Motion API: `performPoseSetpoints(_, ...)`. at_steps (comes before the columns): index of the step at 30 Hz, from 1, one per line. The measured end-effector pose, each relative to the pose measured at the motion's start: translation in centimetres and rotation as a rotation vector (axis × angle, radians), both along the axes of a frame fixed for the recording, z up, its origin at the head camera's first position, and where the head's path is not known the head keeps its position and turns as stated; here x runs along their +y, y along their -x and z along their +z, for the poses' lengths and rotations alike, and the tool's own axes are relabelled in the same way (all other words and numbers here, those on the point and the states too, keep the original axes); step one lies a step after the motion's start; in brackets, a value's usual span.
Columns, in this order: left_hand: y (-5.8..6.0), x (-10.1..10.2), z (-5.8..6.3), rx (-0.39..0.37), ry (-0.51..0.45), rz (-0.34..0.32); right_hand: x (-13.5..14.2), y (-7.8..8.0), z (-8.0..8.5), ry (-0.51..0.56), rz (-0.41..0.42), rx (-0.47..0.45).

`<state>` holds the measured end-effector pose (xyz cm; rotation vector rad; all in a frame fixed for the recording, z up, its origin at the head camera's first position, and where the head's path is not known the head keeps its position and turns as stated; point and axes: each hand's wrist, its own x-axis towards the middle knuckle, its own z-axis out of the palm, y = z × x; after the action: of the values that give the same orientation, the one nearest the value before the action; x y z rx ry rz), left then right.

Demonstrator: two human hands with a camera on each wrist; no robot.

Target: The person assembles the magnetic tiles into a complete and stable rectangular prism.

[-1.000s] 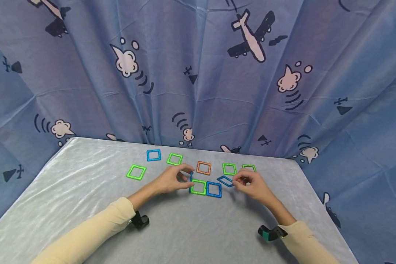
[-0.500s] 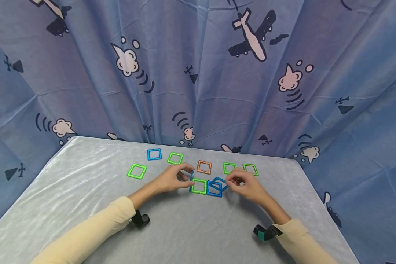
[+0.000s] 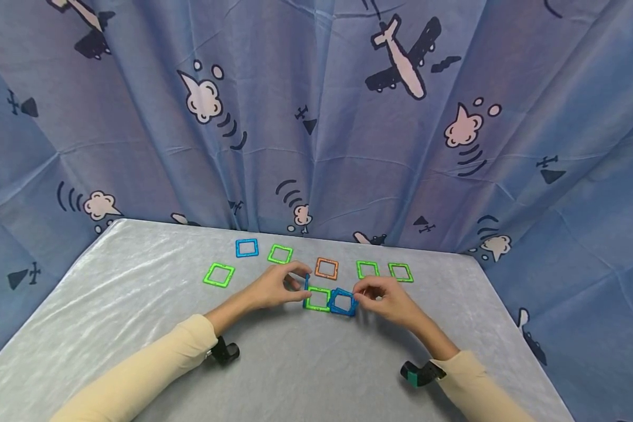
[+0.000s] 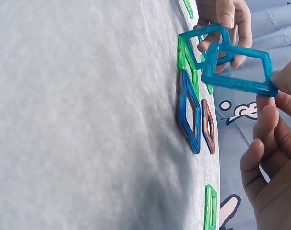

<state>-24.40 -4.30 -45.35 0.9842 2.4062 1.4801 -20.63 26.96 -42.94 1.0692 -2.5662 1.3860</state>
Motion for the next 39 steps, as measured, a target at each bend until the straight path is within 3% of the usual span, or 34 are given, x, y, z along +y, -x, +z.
performPoseSetpoints(17,-0.1,0.0,0.2,-0.017,-0.001,-0.004,-1.1,-0.1,-0.7,0.043,0.046,-0.063)
performPoseSetpoints(26,-0.1,0.0,0.2,-0.019,-0.002,-0.003,-3.0,-1.5,1.9,0.073,0.076,-0.098)
performPoseSetpoints(32,-0.1,-0.1,0.2,-0.014,0.004,-0.003,-3.4,-1.5,1.8,0.078,0.096,-0.104)
performPoseSetpoints(39,0.1,-0.1,0.0,-0.006,0.006,-0.013,-3.8,-1.3,1.8,0.038,0.054,-0.134)
